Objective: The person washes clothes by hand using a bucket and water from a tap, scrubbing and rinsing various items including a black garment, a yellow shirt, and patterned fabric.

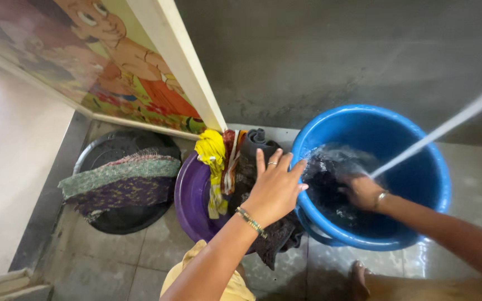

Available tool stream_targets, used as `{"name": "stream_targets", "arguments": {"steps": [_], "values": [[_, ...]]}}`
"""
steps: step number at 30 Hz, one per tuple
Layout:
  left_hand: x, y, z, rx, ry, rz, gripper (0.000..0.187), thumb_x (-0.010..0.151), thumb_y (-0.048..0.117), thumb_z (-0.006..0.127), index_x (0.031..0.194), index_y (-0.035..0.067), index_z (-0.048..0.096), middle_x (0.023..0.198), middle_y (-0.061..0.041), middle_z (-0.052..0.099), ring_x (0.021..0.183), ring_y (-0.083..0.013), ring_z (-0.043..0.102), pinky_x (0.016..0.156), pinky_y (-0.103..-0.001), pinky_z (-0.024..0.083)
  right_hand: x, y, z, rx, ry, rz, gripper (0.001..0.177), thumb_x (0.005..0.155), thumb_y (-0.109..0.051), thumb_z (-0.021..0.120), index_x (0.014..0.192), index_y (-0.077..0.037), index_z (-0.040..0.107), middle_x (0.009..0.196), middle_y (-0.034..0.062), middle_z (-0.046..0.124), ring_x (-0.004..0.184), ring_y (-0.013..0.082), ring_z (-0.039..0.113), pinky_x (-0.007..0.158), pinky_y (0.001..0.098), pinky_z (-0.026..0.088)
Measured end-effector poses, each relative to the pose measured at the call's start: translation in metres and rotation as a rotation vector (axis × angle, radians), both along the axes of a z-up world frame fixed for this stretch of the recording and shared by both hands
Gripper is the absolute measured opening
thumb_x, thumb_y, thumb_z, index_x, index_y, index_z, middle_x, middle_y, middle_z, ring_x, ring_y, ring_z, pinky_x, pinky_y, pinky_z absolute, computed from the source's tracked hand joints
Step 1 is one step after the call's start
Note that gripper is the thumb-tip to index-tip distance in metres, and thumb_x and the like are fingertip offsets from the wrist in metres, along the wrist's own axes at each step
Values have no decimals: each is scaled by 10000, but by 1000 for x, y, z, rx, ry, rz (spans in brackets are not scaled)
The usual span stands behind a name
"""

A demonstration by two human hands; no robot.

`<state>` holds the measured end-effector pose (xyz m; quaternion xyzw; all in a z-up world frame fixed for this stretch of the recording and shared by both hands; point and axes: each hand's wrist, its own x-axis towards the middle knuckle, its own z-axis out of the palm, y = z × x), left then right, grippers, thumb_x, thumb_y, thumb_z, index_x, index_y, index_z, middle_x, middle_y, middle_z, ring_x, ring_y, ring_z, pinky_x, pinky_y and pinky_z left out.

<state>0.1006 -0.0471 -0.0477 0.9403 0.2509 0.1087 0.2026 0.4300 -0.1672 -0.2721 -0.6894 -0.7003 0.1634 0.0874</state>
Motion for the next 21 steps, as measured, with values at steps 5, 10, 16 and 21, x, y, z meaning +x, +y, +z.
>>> {"name": "stream_targets", "arguments": {"steps": [5, 10, 16, 21], "values": [[45, -19, -37, -175, -208, -158, 736, 863, 228, 740, 1513, 45, 446, 1483, -284, 453, 1435, -429, 375, 1143, -673, 210, -53, -11, 140, -74, -16, -11, 270, 942, -220, 640, 1210, -191, 652, 852, 154, 736, 725, 356, 719, 635, 468, 572], [74, -17, -31, -260, -426, -303, 454, 849, 250, 763, 1229, 59, 602, 1226, -156, 645, 1233, -354, 578, 1045, -532, 413, -61, -26, 273, 332, -88, 183, 297, 773, -85, 691, 1063, -153, 695, 859, 65, 689, 575, 306, 691, 493, 399, 566], [84, 4, -2, -417, -574, -154, 118, 974, 170, 666, 1043, 76, 645, 1010, -107, 703, 994, -324, 685, 889, -424, 522, -38, -48, 316, 645, 19, -15, 136, 952, -36, 630, 1065, -107, 654, 946, 80, 643, 835, 251, 665, 757, 372, 550], [102, -31, -8, -408, -717, -263, 166, 984, 43, 581, 1148, 60, 598, 1094, -151, 653, 1069, -342, 648, 942, -373, 516, -49, -20, 275, 590, 409, 54, 637, 667, -257, 824, 1116, 35, 478, 1116, 215, 573, 988, 337, 595, 865, 373, 491]]}}
